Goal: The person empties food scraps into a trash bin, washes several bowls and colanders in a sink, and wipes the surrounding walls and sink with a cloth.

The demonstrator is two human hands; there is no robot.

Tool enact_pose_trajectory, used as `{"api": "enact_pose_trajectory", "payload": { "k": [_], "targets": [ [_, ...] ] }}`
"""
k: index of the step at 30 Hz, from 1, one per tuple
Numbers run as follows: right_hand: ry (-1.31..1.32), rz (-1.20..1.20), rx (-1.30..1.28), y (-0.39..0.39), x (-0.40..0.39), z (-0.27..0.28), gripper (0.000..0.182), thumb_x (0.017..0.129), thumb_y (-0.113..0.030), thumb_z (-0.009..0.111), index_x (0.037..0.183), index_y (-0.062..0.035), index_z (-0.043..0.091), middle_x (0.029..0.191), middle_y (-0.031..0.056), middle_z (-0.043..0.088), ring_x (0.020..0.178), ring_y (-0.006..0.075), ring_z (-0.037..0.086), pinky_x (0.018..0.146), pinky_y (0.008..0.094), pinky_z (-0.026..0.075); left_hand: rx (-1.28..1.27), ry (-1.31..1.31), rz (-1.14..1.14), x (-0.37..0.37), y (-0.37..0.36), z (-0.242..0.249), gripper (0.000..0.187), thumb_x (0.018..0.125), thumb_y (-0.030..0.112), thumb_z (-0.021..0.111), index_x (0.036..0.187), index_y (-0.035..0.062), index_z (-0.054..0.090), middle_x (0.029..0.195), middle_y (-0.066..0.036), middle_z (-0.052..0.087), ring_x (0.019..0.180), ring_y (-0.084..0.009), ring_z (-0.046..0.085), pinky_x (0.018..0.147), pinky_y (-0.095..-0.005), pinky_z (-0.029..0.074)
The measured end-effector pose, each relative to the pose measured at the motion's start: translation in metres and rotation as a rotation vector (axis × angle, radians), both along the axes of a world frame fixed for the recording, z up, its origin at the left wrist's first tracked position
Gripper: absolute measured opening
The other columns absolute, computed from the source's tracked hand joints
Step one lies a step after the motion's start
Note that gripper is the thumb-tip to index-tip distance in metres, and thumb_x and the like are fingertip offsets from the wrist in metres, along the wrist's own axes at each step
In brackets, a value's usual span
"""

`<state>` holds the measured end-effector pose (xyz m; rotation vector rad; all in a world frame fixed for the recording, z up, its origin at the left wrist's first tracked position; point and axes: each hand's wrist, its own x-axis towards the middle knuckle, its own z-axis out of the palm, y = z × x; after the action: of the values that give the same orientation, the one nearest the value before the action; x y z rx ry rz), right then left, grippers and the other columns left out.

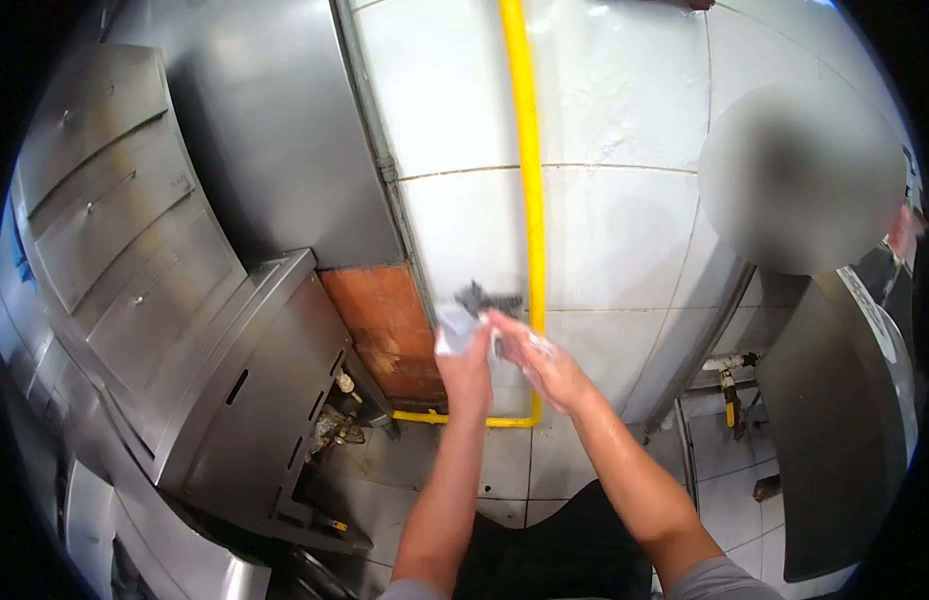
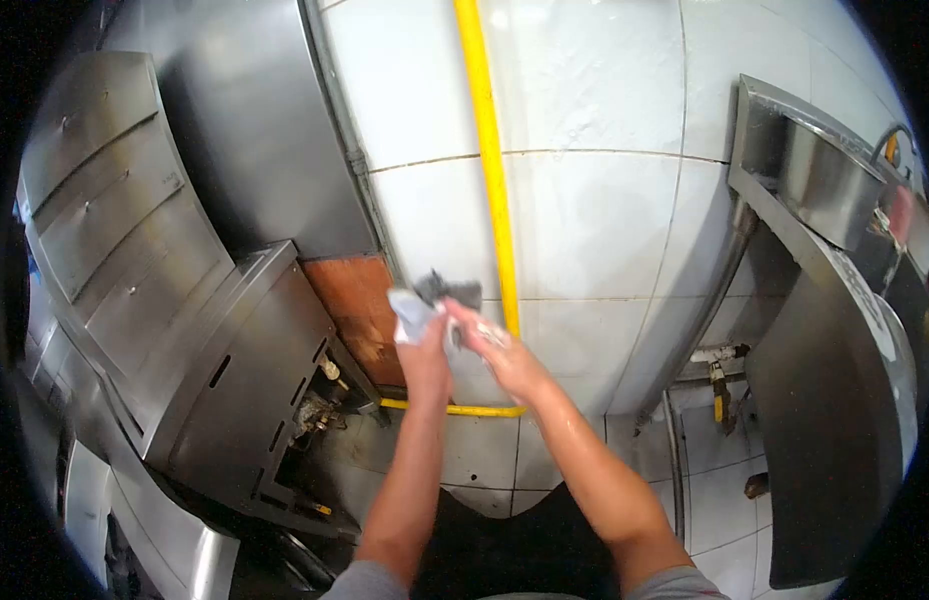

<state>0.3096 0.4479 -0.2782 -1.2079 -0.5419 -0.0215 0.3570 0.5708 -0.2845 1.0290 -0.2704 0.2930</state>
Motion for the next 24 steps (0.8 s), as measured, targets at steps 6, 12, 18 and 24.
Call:
{"api": "enact_pose_trajectory", "payload": {
  "k": [6,12,18,24],
  "targets": [
    [-0.091,-0.283,-0.137,-0.037,-0.031,0.068,0.047,0.097,-0.024,0.054,0.138,-0.0025,0.044,0.114,0.0118,0.064,0.095,0.0204,0.063,0.086,0.0335,0.049,0.199,-0.632,0.603,0.079,-0.009,0.216,0.056,0.082,0.014,0.073,0.132,0.0027,0.049,0.117,-0.012,0.058,0.108,-0.024,0.056,0.096,-0.0358,0.044],
    [0.355,-0.596,-0.205,-0.116,-0.073,-0.022,0.037,0.097,-0.021,0.052,0.129,-0.002,0.053,0.102,0.0102,0.067,0.086,0.0158,0.063,0.081,0.0293,0.049,1.151,-0.754,1.212,0.157,-0.044,0.34,0.058,0.094,0.038,0.055,0.145,0.0169,0.039,0.153,-0.013,0.029,0.142,-0.0369,0.021,0.116,-0.0522,0.014],
    [0.589,-0.678,-0.069,-0.133,-0.097,-0.148,0.032,0.098,-0.019,0.05,0.124,-0.0015,0.055,0.102,0.0087,0.067,0.081,0.0136,0.062,0.072,0.0264,0.048,0.853,-1.183,0.865,0.186,-0.073,0.179,0.063,0.084,0.021,0.063,0.141,0.0084,0.04,0.155,-0.015,0.027,0.143,-0.0376,0.022,0.114,-0.0599,0.011],
    [0.706,-0.577,-0.188,-0.119,-0.133,-0.184,0.032,0.098,-0.019,0.052,0.123,0.0014,0.054,0.098,0.0091,0.066,0.078,0.015,0.064,0.067,0.026,0.05,1.289,-0.798,0.584,0.163,-0.028,-0.083,0.069,0.077,0.005,0.064,0.142,0.0062,0.04,0.155,-0.023,0.021,0.143,-0.044,0.017,0.113,-0.0621,0.011]
  ]
}}
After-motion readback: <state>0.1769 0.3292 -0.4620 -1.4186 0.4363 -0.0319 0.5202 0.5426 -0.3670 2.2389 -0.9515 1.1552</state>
